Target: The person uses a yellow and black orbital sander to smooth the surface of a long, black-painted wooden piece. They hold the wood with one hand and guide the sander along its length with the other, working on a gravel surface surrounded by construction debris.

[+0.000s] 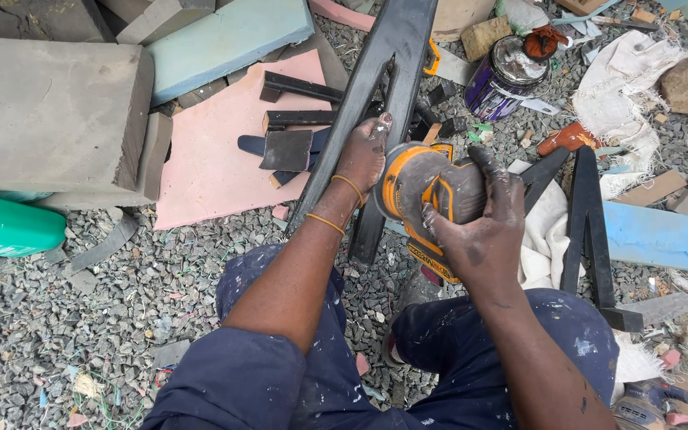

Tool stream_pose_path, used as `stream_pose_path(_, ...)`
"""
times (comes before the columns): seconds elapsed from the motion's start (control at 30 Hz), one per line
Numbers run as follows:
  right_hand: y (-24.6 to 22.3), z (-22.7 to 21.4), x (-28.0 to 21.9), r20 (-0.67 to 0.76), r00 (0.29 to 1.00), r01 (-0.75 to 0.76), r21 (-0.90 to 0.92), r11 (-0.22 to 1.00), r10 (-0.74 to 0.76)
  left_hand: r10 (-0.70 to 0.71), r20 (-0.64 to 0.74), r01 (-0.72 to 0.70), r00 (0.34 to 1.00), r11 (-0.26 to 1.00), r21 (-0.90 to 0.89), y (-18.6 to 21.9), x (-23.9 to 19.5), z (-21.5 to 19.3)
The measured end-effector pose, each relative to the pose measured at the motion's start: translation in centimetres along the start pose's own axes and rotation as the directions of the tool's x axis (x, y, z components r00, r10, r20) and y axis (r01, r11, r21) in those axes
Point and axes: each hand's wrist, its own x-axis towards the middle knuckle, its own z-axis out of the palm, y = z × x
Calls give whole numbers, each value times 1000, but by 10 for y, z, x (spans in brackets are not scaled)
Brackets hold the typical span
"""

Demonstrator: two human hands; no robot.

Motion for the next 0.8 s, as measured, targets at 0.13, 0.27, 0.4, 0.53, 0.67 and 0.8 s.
stream_pose_path(0.13, 6, 9, -10, -15, 1000, 18, -142, 990, -20, 57, -52, -64, 997, 987, -149, -3, 1, -5)
stream_pose_path(0.27, 15, 12, -19, 24, 1000, -6, -164, 986, 10, 7, -105, -22, 994, 990, -136, -16, 19, -8)
stream_pose_path(0.4, 10, 16, -24, 44, 999, 28, -127, 992, -23, -7, -104, -16, 995, 975, -220, -8, 18, -12)
stream_pose_path(0.53, 12, 18, -29, 78, 997, 39, -158, 987, -27, -17, -91, -20, 996, 921, -389, -24, 38, -20)
stream_pose_path(0.67, 6, 17, -34, 177, 984, 53, -158, 986, -24, -10, -141, -54, 990, 895, -444, -33, 51, -26)
stream_pose_path(0.8, 12, 20, -37, 202, 979, 59, -179, 982, -22, -17, -160, -56, 987, 895, -443, -17, 31, -31)
